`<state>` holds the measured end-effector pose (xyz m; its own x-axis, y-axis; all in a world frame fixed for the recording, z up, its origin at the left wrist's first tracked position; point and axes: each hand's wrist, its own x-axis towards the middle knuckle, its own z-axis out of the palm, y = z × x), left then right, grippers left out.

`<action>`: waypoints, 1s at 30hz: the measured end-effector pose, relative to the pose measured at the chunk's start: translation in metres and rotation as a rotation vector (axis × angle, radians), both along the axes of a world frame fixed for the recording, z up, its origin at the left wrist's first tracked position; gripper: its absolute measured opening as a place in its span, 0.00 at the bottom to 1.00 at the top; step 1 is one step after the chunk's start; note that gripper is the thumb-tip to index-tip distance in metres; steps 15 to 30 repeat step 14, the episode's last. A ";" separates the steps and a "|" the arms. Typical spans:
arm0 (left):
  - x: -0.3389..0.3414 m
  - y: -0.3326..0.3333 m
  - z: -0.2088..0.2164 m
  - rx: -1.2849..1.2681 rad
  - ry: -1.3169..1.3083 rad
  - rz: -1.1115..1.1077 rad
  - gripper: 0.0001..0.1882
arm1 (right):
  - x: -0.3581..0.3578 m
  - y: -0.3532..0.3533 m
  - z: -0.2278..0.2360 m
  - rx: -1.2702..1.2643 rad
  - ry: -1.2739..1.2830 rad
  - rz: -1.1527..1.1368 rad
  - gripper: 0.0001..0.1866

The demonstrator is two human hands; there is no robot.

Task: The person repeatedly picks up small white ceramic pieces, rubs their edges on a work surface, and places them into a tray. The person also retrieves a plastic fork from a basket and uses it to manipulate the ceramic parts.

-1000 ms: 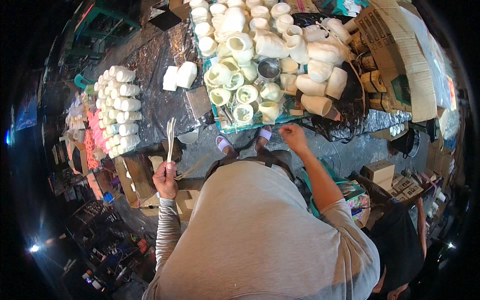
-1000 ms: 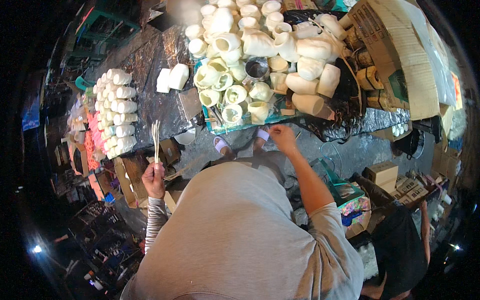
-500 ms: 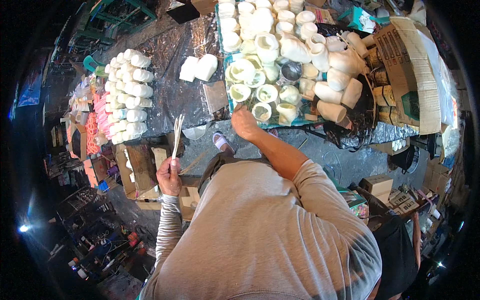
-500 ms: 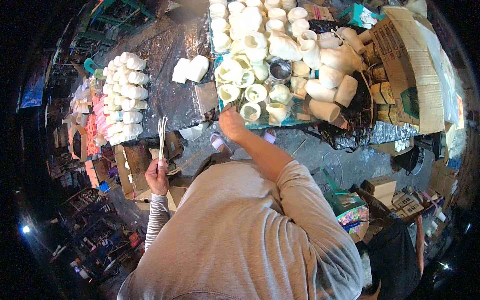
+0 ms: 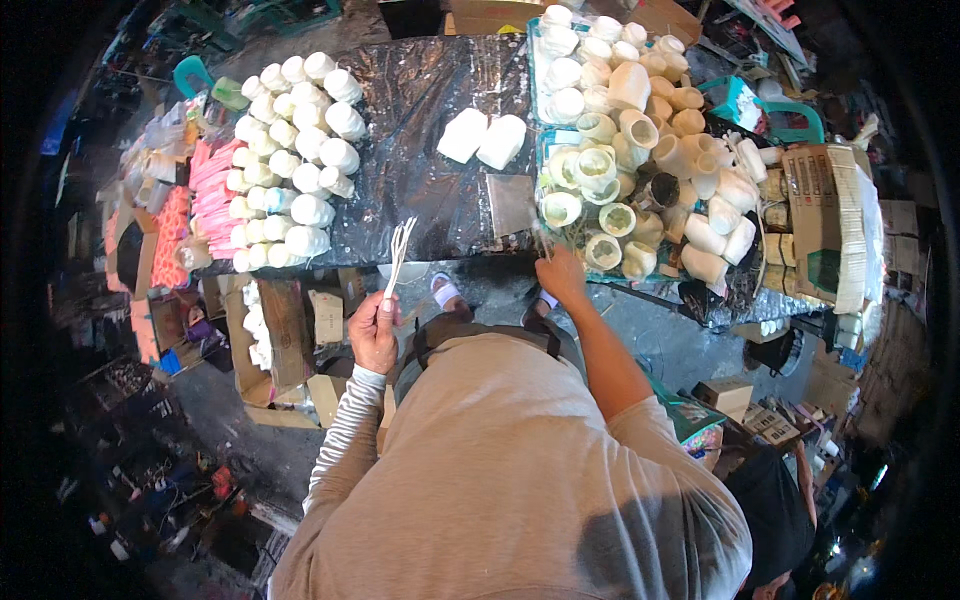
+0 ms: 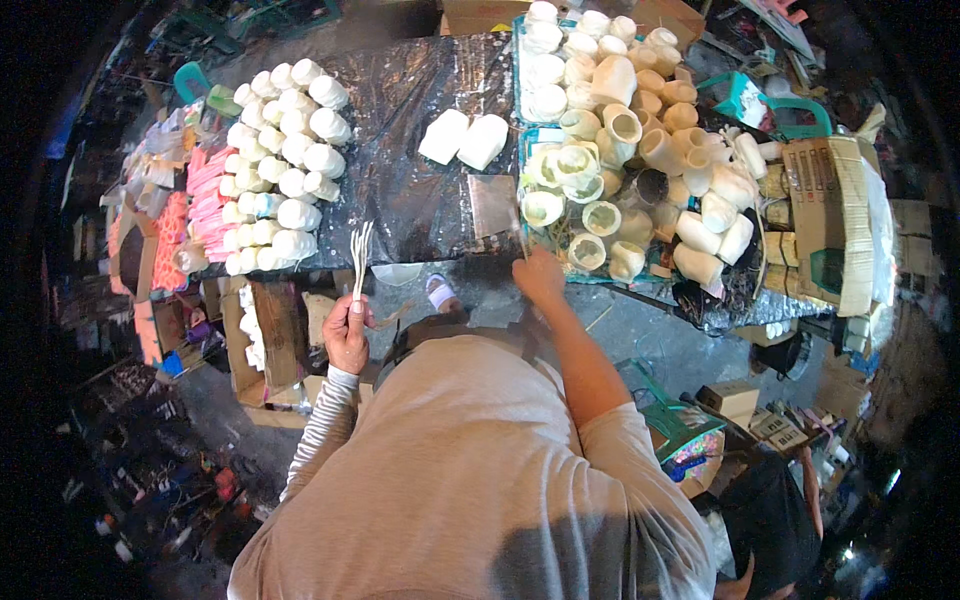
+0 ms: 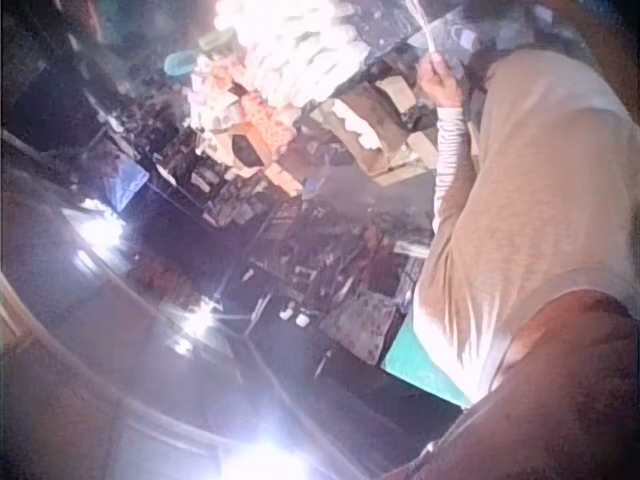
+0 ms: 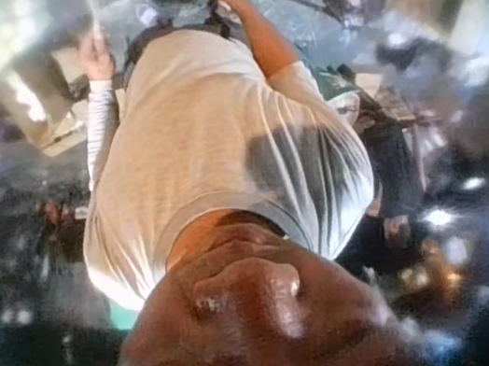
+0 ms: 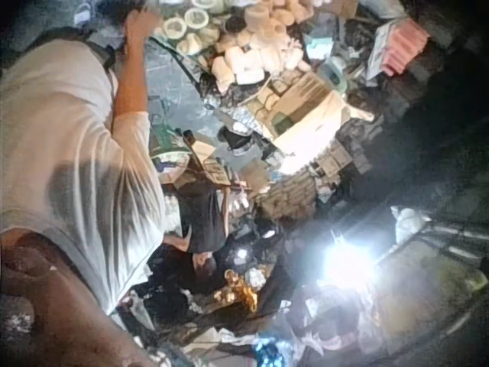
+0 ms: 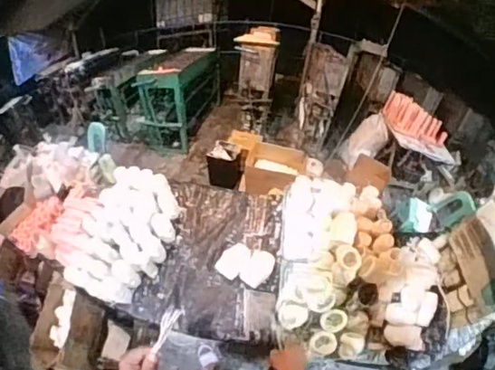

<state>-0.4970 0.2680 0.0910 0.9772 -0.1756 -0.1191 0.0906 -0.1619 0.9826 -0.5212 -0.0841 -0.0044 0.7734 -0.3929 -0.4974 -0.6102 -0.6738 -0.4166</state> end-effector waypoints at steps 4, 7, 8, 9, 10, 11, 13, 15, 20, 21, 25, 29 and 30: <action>0.017 0.014 -0.014 -0.044 0.068 0.002 0.10 | -0.026 0.018 -0.001 0.545 -0.058 -0.261 0.20; 0.023 0.021 -0.016 -0.038 0.079 -0.006 0.11 | -0.024 0.047 0.015 1.146 -0.323 -0.519 0.12; 0.022 0.023 -0.016 0.004 0.049 0.002 0.11 | -0.021 0.048 0.020 1.252 -0.351 -0.539 0.12; 0.021 0.026 -0.017 0.030 0.038 0.007 0.12 | -0.022 0.048 0.025 1.394 -0.388 -0.561 0.12; 0.021 0.027 -0.017 -0.021 0.051 -0.007 0.12 | -0.023 0.046 0.028 1.266 -0.349 -0.411 0.12; 0.021 0.028 -0.017 0.021 0.014 0.000 0.13 | -0.021 0.041 0.030 1.156 -0.314 -0.255 0.13; 0.019 0.027 -0.014 0.023 0.017 0.038 0.13 | -0.012 0.038 0.028 1.095 -0.248 -0.090 0.16; 0.018 0.026 -0.011 0.021 0.026 0.048 0.14 | -0.005 0.038 0.026 1.141 -0.221 -0.082 0.19; 0.018 0.026 -0.011 0.021 0.026 0.048 0.14 | -0.005 0.038 0.026 1.141 -0.221 -0.082 0.19; 0.018 0.026 -0.011 0.021 0.026 0.048 0.14 | -0.005 0.038 0.026 1.141 -0.221 -0.082 0.19; 0.018 0.026 -0.011 0.021 0.026 0.048 0.14 | -0.005 0.038 0.026 1.141 -0.221 -0.082 0.19; 0.018 0.026 -0.011 0.021 0.026 0.048 0.14 | -0.005 0.038 0.026 1.141 -0.221 -0.082 0.19; 0.018 0.026 -0.011 0.021 0.026 0.048 0.14 | -0.005 0.038 0.026 1.141 -0.221 -0.082 0.19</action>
